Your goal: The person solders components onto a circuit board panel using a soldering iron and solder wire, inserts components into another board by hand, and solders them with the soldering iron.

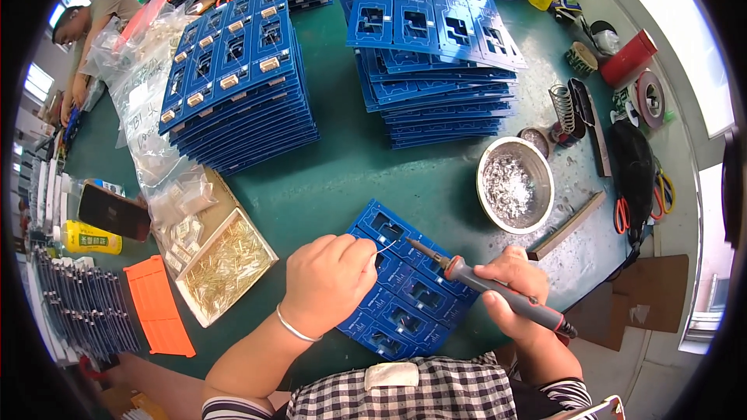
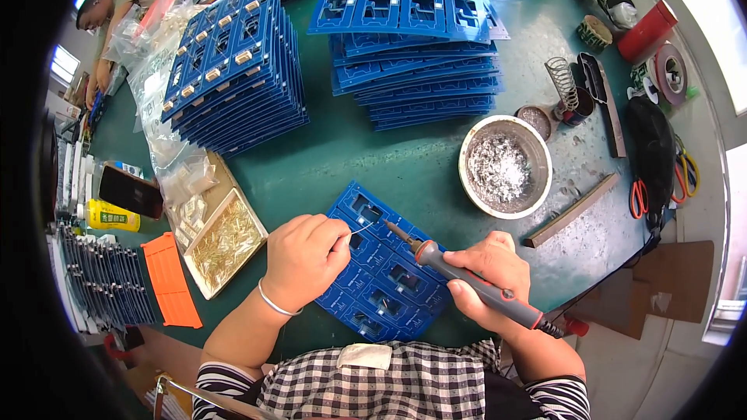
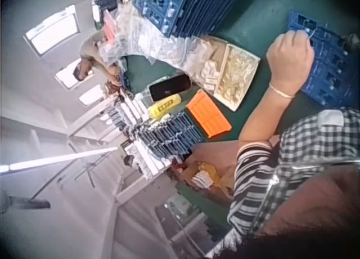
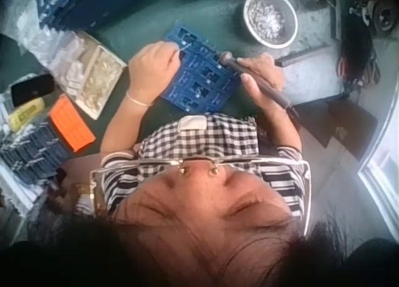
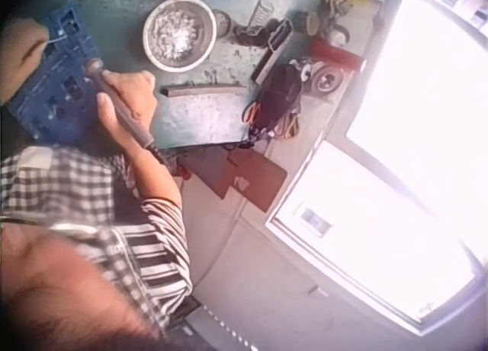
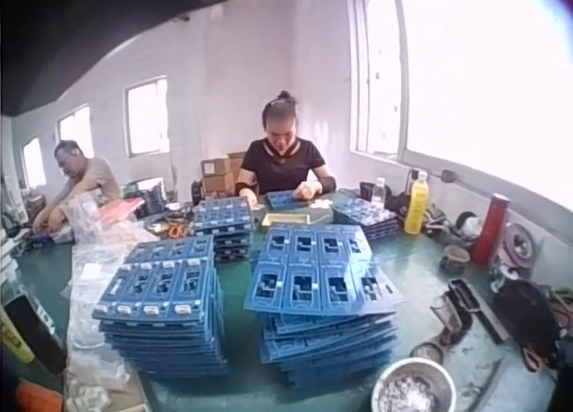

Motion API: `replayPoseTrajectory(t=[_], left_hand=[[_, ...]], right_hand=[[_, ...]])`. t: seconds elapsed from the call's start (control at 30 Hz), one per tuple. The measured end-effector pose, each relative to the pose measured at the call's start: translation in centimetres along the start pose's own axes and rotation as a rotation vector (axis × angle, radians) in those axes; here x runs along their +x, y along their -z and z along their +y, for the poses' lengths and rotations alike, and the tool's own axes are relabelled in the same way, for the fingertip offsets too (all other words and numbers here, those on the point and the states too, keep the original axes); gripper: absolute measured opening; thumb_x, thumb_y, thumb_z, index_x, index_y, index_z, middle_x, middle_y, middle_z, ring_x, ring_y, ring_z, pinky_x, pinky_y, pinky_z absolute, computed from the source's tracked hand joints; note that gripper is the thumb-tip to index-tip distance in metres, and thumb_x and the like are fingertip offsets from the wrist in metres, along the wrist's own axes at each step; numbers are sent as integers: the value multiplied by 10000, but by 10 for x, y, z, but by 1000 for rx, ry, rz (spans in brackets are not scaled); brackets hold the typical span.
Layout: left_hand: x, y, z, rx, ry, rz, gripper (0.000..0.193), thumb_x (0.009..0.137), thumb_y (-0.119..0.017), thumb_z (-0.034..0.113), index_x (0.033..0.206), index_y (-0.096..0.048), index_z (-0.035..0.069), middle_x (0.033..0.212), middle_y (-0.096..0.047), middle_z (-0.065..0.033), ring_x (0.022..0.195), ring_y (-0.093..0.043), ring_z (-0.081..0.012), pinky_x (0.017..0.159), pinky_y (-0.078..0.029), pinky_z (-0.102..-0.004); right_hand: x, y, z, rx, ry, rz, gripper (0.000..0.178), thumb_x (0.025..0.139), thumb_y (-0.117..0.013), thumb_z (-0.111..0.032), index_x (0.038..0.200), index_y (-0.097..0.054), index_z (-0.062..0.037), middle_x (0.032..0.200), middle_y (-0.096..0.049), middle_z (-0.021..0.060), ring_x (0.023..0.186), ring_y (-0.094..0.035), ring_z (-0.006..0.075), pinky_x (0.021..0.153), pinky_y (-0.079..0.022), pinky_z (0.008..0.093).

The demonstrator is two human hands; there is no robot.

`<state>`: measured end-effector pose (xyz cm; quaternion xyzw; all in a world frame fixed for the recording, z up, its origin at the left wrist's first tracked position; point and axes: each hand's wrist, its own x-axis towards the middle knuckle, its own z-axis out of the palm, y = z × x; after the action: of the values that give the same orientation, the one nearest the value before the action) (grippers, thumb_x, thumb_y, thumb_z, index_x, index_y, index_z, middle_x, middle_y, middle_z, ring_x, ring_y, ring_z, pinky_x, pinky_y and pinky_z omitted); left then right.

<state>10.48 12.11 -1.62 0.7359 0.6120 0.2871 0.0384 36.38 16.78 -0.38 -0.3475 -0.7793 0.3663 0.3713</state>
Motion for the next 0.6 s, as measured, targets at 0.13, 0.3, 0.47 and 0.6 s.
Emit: replayPoseTrajectory(t=[0.13,0.3,0.47,0.6], left_hand=[[3,-4,-1,-8,-3,-41,97,702,-659,104,767,-588,118,647,-532,-21,586,-562,-198,505,-465,-316],[4,-7,1,-46,18,-53,118,678,-658,45,766,-594,91,659,-574,-53,580,-574,-242,522,-465,-340],[4,-4,4,-35,15,-60,115,683,-658,55,771,-596,96,658,-575,-48,588,-578,-240,526,-469,-338],[2,-2,3,4,41,-54,103,698,-659,83,777,-597,107,662,-565,-37,594,-578,-222,529,-475,-333]], right_hand=[[3,-3,1,-3,1,-14,269,719,-702,-227,897,-694,-25,730,-656,55,651,-617,193,710,-407,336],[4,-5,2,-6,-2,-24,275,724,-702,-242,900,-694,-30,745,-657,56,659,-618,193,716,-408,335],[2,-5,3,-28,26,-26,281,725,-705,-248,905,-692,-32,749,-657,57,664,-617,194,718,-406,332],[1,-6,3,-34,42,-22,275,727,-705,-242,908,-692,-36,753,-657,54,667,-616,193,718,-405,333]])
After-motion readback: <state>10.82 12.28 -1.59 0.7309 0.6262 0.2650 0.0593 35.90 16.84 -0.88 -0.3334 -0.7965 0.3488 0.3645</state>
